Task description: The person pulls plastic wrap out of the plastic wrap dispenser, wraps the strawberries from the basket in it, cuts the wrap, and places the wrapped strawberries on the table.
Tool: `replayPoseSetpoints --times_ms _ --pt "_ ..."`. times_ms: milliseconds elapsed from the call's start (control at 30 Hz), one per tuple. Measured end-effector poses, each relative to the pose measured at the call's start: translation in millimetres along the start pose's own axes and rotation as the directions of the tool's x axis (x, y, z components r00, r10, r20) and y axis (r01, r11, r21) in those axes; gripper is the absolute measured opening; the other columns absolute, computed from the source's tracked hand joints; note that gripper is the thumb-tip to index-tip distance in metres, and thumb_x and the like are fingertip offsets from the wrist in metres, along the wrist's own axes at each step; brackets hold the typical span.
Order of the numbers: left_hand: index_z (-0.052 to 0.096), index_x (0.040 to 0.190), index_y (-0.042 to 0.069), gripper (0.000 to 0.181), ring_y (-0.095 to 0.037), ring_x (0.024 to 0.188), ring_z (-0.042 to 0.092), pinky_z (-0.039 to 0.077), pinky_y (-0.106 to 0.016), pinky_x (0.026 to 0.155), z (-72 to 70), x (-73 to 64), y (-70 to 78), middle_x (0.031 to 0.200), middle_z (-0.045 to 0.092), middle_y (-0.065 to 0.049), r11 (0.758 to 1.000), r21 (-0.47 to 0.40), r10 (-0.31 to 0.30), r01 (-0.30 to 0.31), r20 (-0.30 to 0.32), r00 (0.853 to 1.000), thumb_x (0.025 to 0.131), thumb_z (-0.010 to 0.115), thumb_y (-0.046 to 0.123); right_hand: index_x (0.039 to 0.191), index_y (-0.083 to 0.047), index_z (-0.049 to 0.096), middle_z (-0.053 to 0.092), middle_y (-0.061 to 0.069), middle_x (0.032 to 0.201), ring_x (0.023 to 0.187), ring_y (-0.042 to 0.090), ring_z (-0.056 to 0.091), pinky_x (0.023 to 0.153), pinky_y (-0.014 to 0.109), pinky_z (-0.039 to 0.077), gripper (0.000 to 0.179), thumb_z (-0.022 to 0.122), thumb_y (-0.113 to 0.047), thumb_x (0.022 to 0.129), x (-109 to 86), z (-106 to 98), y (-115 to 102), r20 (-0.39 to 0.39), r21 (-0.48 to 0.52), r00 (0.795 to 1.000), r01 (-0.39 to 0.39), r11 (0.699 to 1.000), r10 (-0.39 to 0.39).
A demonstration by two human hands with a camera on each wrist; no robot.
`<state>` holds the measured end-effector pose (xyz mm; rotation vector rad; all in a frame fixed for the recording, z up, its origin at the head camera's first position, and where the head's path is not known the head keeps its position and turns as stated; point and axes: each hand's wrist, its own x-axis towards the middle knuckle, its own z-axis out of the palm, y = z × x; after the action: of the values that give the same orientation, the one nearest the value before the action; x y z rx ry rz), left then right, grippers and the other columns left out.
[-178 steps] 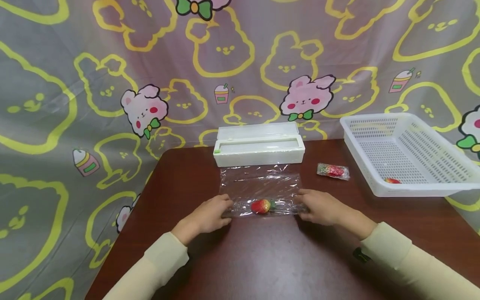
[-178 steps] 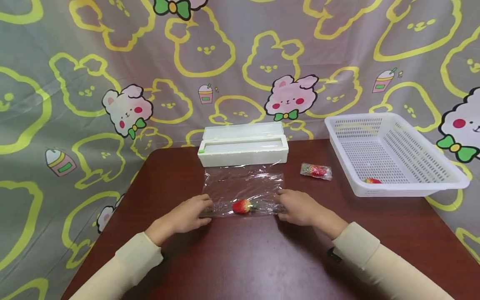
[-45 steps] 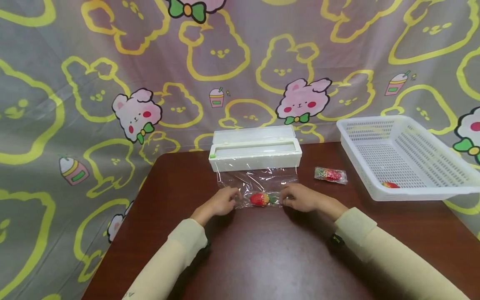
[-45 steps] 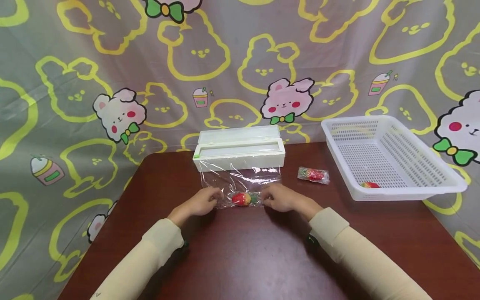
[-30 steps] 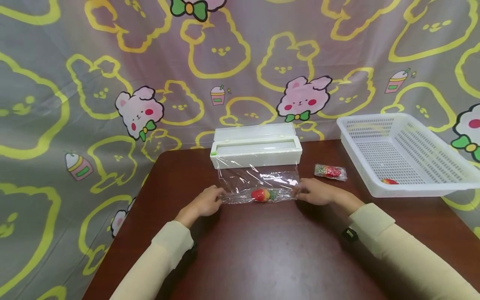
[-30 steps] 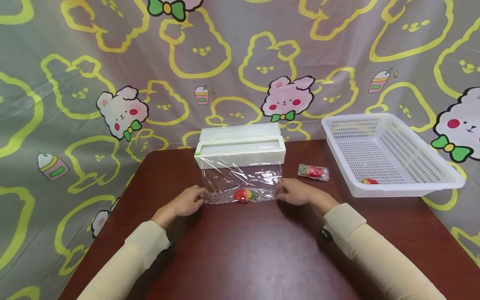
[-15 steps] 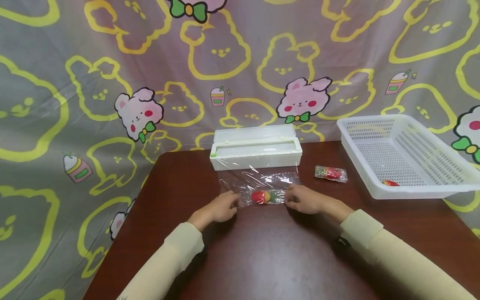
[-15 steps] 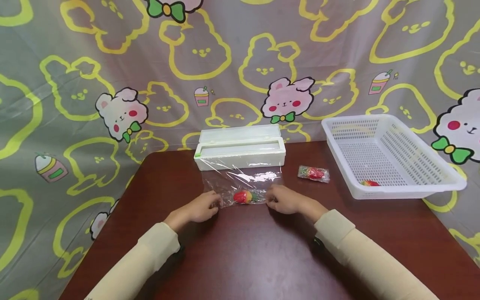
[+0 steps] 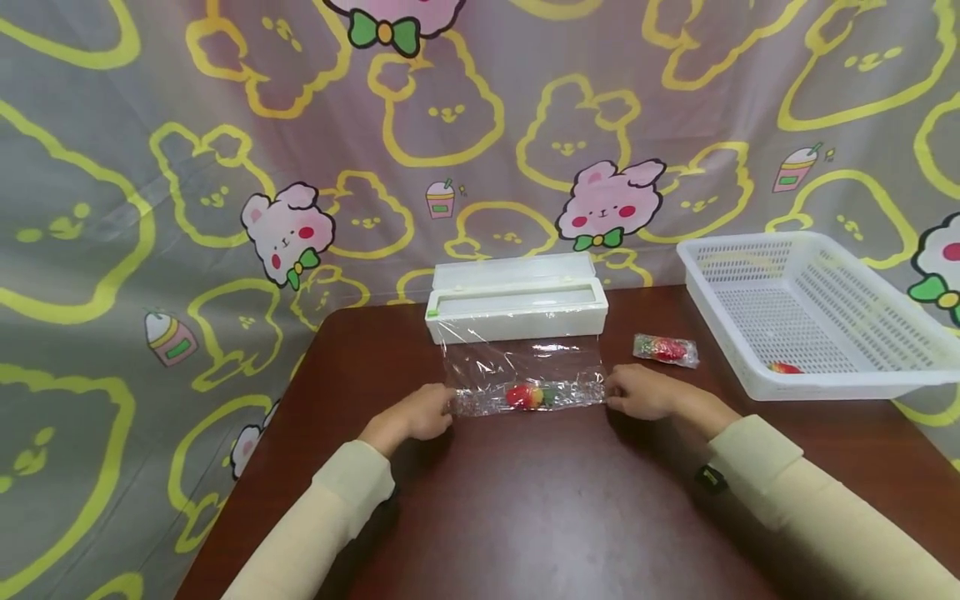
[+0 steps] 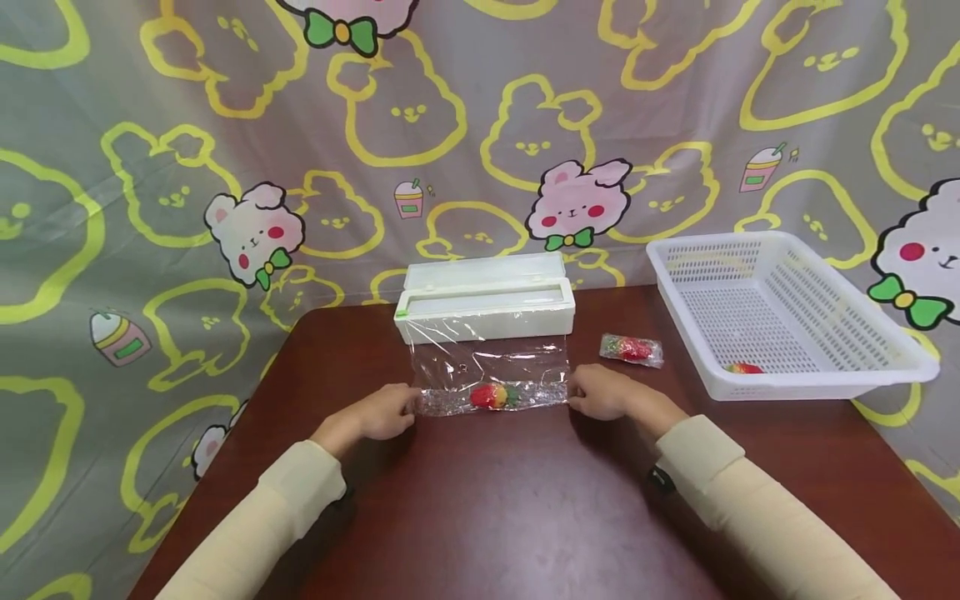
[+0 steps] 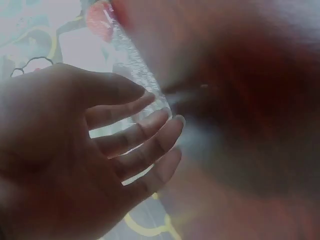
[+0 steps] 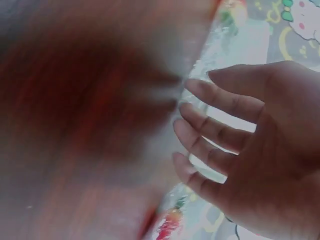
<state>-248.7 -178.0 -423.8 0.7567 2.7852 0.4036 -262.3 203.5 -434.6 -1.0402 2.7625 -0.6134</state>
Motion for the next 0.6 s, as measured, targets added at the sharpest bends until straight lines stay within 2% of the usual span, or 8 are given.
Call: replayPoseSetpoints --times_ms 67,200,300,400,467,600 --pt "0.067 0.105 -0.001 0.015 -0.025 0.088 0.060 0.052 -0.044 0.082 -2.9 5.2 5.3 0.092 0.065 -0.010 0.999 0.008 0.045 -0.045 -0.012 0.999 0.090 0.064 -0.001 0.094 -0.005 0.070 0.060 0.001 0.089 0.083 0.016 0.057 0.076 0.038 0.051 0.003 0.068 -0.006 0.093 3.9 -0.2 -3.9 -0.017 0.016 0.999 0.027 1.000 -0.027" --pt "0.063 0.109 -0.004 0.019 -0.028 0.095 0.061 0.052 -0.046 0.089 -4.2 21.9 21.3 0.099 0.066 -0.014 0.988 -0.019 0.153 -0.153 -0.016 0.988 0.091 0.063 -0.001 0.112 0.003 0.069 0.066 0.009 0.102 0.093 0.021 0.062 0.084 0.043 0.054 0.020 0.065 -0.003 0.094 23.2 8.6 -15.2 -0.019 0.067 0.995 0.095 0.993 -0.094" --pt "0.060 0.117 -0.001 0.025 -0.028 0.104 0.060 0.050 -0.046 0.096 3.1 34.3 28.4 0.107 0.064 -0.014 0.992 -0.045 0.122 -0.120 0.035 0.992 0.093 0.063 0.001 0.116 0.004 0.068 0.066 0.012 0.102 0.093 0.023 0.062 0.084 0.042 0.053 0.026 0.063 0.000 0.091 36.9 19.7 -19.4 -0.010 0.077 0.991 0.133 0.988 -0.132" --pt "0.058 0.120 0.002 0.028 -0.028 0.107 0.059 0.049 -0.045 0.097 12.6 40.8 26.5 0.109 0.061 -0.013 0.997 -0.034 0.067 -0.065 0.075 0.995 0.093 0.064 0.004 0.117 0.003 0.068 0.062 0.011 0.098 0.089 0.022 0.058 0.082 0.040 0.050 0.029 0.064 0.000 0.088 40.4 26.9 -16.7 -0.003 0.086 0.994 0.111 0.990 -0.111" --pt "0.058 0.122 0.002 0.031 -0.029 0.107 0.059 0.049 -0.045 0.097 15.5 41.0 22.9 0.111 0.061 -0.014 0.999 -0.021 0.044 -0.043 0.081 0.996 0.093 0.065 0.005 0.118 0.001 0.068 0.060 0.010 0.096 0.086 0.020 0.056 0.080 0.039 0.049 0.030 0.064 0.001 0.088 39.0 28.5 -12.0 0.002 0.109 0.997 0.081 0.991 -0.082" --pt "0.059 0.116 0.000 0.024 -0.029 0.102 0.058 0.049 -0.046 0.093 12.2 36.5 16.2 0.104 0.061 -0.013 0.999 -0.022 0.030 -0.028 0.070 0.997 0.093 0.064 0.003 0.115 0.002 0.067 0.057 0.007 0.090 0.082 0.016 0.053 0.077 0.036 0.047 0.028 0.064 0.002 0.088 34.7 23.5 -5.0 0.001 0.150 0.999 0.053 0.987 -0.054"
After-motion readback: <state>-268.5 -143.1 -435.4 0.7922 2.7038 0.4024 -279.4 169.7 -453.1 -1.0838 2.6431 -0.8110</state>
